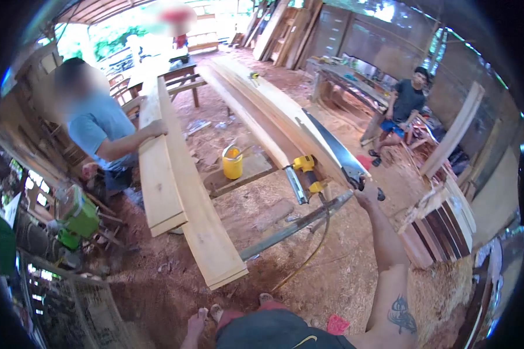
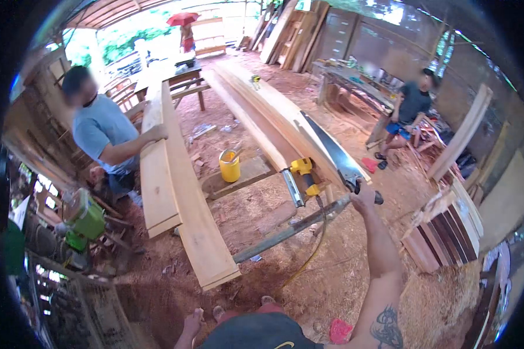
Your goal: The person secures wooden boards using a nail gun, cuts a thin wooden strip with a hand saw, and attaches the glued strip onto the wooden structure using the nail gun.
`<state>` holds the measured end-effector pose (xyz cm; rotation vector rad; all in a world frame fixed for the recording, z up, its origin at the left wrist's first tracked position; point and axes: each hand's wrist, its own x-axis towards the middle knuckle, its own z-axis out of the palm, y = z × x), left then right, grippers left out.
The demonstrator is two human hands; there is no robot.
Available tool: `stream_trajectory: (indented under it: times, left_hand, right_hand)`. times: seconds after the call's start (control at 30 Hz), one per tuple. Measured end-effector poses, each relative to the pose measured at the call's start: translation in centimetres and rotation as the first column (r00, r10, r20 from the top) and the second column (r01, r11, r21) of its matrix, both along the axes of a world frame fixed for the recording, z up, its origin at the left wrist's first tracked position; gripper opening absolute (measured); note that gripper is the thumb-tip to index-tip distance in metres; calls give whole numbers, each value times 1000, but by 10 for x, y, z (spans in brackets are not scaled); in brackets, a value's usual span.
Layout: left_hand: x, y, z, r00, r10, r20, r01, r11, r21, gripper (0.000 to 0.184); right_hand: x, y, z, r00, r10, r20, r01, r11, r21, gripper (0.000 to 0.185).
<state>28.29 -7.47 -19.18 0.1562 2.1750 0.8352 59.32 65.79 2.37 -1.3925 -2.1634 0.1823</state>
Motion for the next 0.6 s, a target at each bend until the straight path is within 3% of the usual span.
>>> stream_trajectory:
  times: [0.07,0.17,0.33,0.37,0.5,0.6]
  left_hand:
    - [14,-1,-3,992,-82,-96,79,996,-31,66]
    - [36,-9,-17,975,-140,-173,127,988,-86,66]
    - [51,18,68,957,-193,-214,172,979,-114,61]
    - [49,24,76,957,-198,-212,174,976,-128,60]
    - [48,41,84,957,-141,-255,131,990,-55,57]
    - [45,56,90,968,-134,-212,135,991,-13,57]
  right_hand:
    - [-18,26,-1,996,84,-5,-83,990,112,54]
    - [-43,64,-2,984,169,50,-173,980,93,53]
    - [-46,108,-37,971,192,145,-204,976,75,57]
    - [-52,100,-30,975,150,164,-144,988,-47,57]
    - [-44,109,-52,951,211,224,-258,944,207,55]
    - [-52,97,-35,952,82,295,-167,947,275,57]
